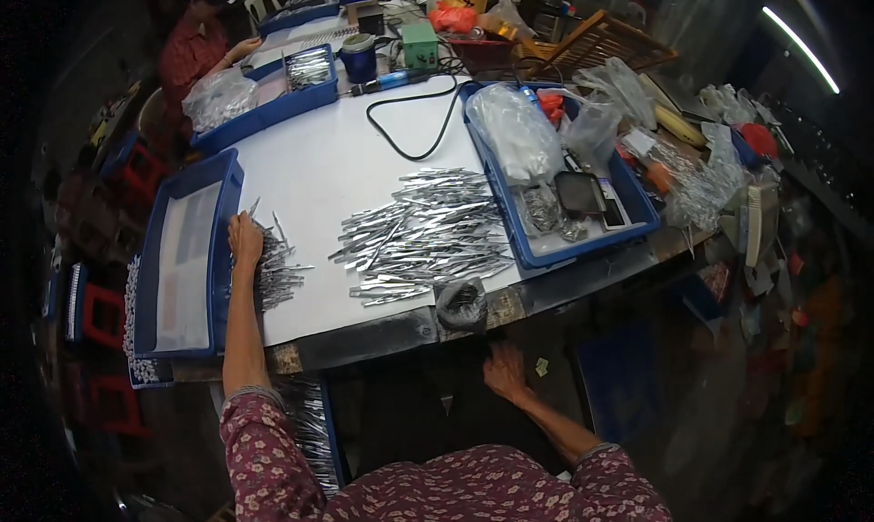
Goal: Assembling small metal pins into base components using a bench fixture.
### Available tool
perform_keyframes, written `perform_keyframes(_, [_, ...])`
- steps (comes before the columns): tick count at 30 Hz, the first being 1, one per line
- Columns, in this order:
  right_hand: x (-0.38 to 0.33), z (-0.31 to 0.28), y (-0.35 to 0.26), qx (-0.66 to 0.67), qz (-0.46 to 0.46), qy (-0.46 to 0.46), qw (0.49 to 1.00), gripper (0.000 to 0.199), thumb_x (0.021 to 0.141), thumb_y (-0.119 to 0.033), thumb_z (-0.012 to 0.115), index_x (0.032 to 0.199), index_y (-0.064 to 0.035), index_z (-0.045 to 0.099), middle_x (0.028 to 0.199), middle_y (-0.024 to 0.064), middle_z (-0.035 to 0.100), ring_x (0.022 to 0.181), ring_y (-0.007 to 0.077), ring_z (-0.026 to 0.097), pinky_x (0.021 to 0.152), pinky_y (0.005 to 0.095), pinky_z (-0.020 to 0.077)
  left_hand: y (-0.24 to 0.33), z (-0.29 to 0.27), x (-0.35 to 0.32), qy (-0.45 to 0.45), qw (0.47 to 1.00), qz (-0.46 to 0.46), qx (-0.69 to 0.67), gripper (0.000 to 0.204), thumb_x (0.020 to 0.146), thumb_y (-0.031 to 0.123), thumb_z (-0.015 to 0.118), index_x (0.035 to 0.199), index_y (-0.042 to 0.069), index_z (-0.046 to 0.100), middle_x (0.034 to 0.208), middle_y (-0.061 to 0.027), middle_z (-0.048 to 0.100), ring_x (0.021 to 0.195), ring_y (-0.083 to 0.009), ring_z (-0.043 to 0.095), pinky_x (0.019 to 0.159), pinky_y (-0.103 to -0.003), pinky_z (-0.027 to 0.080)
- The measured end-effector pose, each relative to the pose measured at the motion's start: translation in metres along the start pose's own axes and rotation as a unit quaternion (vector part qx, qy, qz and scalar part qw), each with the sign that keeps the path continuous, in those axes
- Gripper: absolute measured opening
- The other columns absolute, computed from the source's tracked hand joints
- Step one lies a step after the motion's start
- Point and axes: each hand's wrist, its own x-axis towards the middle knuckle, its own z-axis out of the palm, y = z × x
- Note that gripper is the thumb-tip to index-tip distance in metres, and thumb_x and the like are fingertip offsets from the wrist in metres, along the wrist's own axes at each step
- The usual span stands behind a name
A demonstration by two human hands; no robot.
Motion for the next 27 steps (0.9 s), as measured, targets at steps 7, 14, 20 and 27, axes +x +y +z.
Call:
perform_keyframes(7, [0.003, -0.002, -0.005, 0.007, -0.015, 0.022, 1.000, 0.031, 0.070, -0.013, 0.052, 0.095, 0.0052, 0.051, 0.087, 0.0260, 0.052, 0.084, 0.0416, 0.050, 0.074, 0.0498, 0.0388, 0.002, -0.009, 0.001, -0.040, 0.999, -0.020, -0.014, 0.033, 0.080, 0.005, 0.042, 0.113, -0.002, 0.046, 0.112, -0.0181, 0.048, 0.106, -0.0349, 0.044, 0.089, -0.046, 0.037])
perform_keyframes(14, [0.005, -0.001, -0.001, 0.018, -0.027, 0.030, 0.999, 0.028, 0.070, -0.011, 0.051, 0.092, 0.0061, 0.050, 0.084, 0.0263, 0.052, 0.081, 0.0425, 0.049, 0.071, 0.0497, 0.0395, 0.002, -0.006, 0.003, -0.046, 0.998, -0.027, -0.022, 0.033, 0.080, 0.006, 0.043, 0.112, -0.001, 0.048, 0.110, -0.0180, 0.049, 0.105, -0.0345, 0.045, 0.088, -0.046, 0.038])
perform_keyframes(20, [0.005, 0.002, 0.000, 0.032, -0.037, 0.038, 0.998, 0.029, 0.069, -0.011, 0.051, 0.092, 0.0065, 0.051, 0.083, 0.0268, 0.052, 0.080, 0.0427, 0.050, 0.069, 0.0501, 0.0403, -0.010, 0.000, 0.003, 0.003, 0.997, 0.002, -0.074, 0.032, 0.073, 0.002, 0.045, 0.103, -0.003, 0.056, 0.100, -0.0214, 0.053, 0.096, -0.0358, 0.050, 0.087, -0.039, 0.039])
perform_keyframes(27, [0.003, 0.003, 0.002, 0.027, -0.029, 0.028, 0.999, 0.032, 0.070, -0.012, 0.048, 0.098, 0.0037, 0.051, 0.090, 0.0253, 0.051, 0.082, 0.0414, 0.050, 0.072, 0.0500, 0.0399, -0.015, -0.002, -0.002, 0.009, 0.989, 0.030, -0.147, 0.030, 0.072, 0.000, 0.046, 0.099, -0.003, 0.058, 0.094, -0.0208, 0.055, 0.092, -0.0339, 0.052, 0.085, -0.038, 0.039])
